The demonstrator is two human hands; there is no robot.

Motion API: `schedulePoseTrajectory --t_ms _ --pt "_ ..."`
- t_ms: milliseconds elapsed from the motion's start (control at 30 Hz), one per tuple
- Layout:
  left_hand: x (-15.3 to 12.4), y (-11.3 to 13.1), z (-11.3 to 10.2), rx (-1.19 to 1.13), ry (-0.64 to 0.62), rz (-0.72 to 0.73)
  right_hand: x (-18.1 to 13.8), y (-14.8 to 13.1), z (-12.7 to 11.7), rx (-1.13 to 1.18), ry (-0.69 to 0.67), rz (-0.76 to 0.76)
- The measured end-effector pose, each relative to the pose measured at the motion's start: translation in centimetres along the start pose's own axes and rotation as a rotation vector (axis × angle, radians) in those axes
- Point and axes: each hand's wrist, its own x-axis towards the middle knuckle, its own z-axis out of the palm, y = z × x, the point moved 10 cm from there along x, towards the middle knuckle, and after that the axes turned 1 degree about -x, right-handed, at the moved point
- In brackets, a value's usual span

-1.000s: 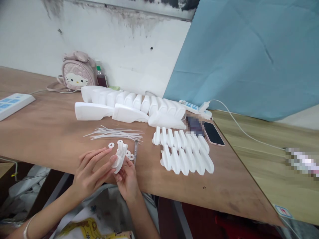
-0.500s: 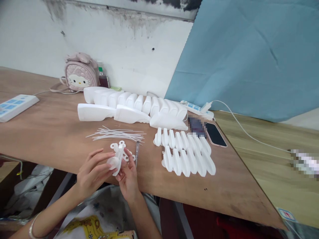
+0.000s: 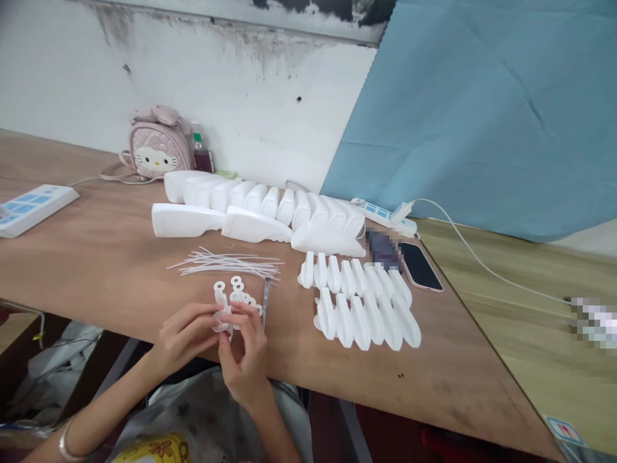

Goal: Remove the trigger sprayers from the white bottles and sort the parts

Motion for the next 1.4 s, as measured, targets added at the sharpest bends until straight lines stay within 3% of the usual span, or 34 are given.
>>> schedulePoseTrajectory --t_ms 133,433,867,1167,1400 --pt "-0.5 -1.1 1.2 -0.006 -0.039 -0.045 0.3 -0.5 0.6 -0.204 -0.138 -0.070" --pt "-0.2 -0.9 1.1 0.123 -0.019 -0.011 0.0 -0.4 0.8 -0.390 -0.132 -0.122" --pt "-0.2 -1.0 0.7 0.122 -0.006 -0.019 0.4 -0.6 0.9 -0.417 -0.151 -0.171" --pt "0.0 -0.8 0.8 0.093 0.018 0.023 0.6 0.5 0.4 -0.222 -0.153 -0.059" --pt "-0.1 -1.2 0.4 0.099 0.063 -0.099 0.1 0.6 0.8 -0.201 -0.217 -0.050"
